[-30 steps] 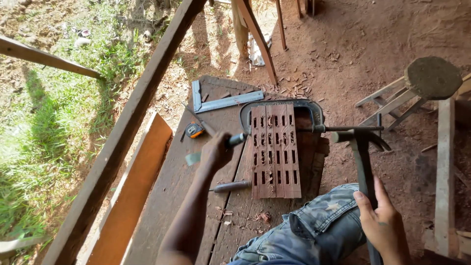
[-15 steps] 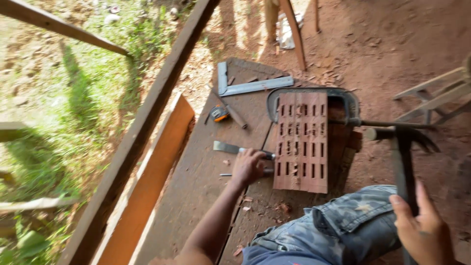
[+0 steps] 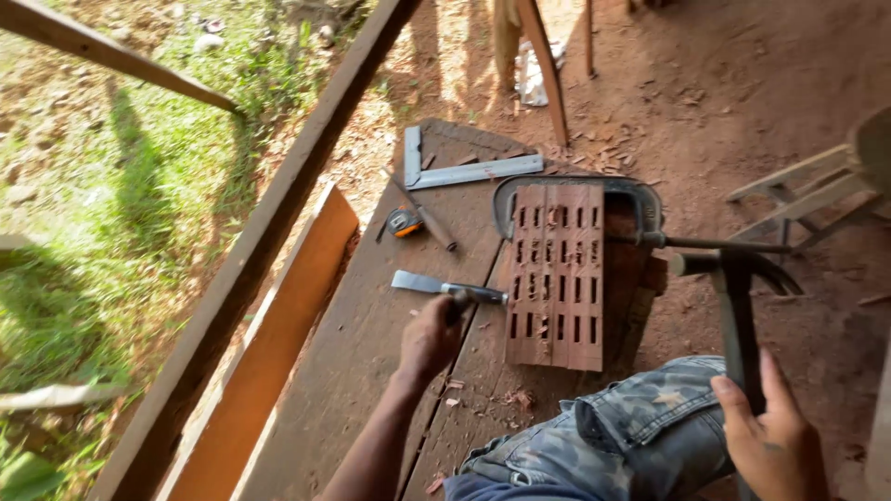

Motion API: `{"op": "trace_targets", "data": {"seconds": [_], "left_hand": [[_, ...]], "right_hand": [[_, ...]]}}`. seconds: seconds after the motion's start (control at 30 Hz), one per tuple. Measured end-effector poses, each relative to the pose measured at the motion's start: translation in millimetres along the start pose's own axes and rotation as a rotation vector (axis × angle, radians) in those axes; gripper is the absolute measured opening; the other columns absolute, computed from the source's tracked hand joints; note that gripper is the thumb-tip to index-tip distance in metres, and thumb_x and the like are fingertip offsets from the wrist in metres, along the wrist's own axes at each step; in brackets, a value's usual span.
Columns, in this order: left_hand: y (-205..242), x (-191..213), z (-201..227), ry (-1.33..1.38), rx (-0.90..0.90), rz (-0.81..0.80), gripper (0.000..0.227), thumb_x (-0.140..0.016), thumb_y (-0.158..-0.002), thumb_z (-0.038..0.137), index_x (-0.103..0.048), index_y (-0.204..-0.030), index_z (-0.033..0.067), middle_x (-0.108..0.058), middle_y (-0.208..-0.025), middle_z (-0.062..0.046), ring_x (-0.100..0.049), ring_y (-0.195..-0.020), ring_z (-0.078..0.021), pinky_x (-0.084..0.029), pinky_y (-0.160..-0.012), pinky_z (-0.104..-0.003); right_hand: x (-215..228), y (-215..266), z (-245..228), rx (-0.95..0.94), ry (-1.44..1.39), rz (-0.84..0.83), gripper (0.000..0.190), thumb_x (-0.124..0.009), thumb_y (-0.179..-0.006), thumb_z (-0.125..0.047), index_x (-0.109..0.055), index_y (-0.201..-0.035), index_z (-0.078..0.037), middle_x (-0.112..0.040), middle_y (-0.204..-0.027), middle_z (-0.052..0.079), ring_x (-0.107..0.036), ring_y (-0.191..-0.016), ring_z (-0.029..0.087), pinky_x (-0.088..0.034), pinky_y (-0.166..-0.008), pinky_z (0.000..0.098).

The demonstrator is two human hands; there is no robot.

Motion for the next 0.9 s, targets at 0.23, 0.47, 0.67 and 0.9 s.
{"op": "trace_targets", "data": {"seconds": [0.23,0.47,0.67,0.9], "left_hand": [[-43.6,54.5,115.4,1.057,-0.363,0.122,0.043,-0.079,-0.082,0.013,-0.057,-0.117,0.0053,-0.061,-0.096,-0.01,-0.061,-0.079,-0.0222,-0.057,-0.07,-0.036],[-86.1,-40.1,147.1,1.322,-0.288,-0.02,0.035,-0.064,-0.095,0.018,-0.059,-0.126,0.0023,-0.058,-0.083,-0.006,-0.059,-0.066,-0.0164,-0.054,-0.059,-0.031],[-91.7,-47.4,141.3,1.317,-0.265,-0.008,0.026,-0.08,-0.087,0.023,-0.065,-0.09,0.0021,-0.065,-0.072,-0.005,-0.063,-0.06,-0.0149,-0.056,-0.059,-0.027],[-96.0,-60.9,125.0,1.253,-0.287,0.031,0.025,-0.079,-0.087,0.022,-0.059,-0.085,0.0068,-0.058,-0.065,-0.001,-0.056,-0.052,-0.0123,-0.048,-0.049,-0.024]], "right_hand": [[-8.3,-5.7,-4.1,-0.161,0.093,-0.166,0.072,-0.06,-0.097,-0.037,-0.048,-0.162,-0.008,-0.078,-0.08,0.023,-0.067,-0.052,0.037,-0.05,-0.049,0.0429],[-13.1,-5.6,-8.3,-0.072,0.126,-0.136,0.074,-0.06,-0.095,-0.036,-0.048,-0.156,0.003,-0.077,-0.072,0.023,-0.064,-0.042,0.032,-0.045,-0.04,0.0387],[-18.3,-9.8,-3.5,-0.156,0.155,-0.215,0.075,-0.058,-0.096,-0.039,-0.044,-0.162,-0.006,-0.079,-0.099,0.022,-0.076,-0.064,0.037,-0.055,-0.053,0.0436],[-19.6,-11.4,-11.1,-0.123,0.116,-0.23,0.072,-0.058,-0.096,-0.036,-0.045,-0.161,-0.008,-0.077,-0.102,0.022,-0.075,-0.071,0.037,-0.057,-0.061,0.0445]]}}
Point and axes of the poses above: each hand's wrist, its own y-axis away from the middle knuckle, its own x-axis out of the back of the hand, z = x × y, the point moved 9 cm from there along -y, towards the middle knuckle
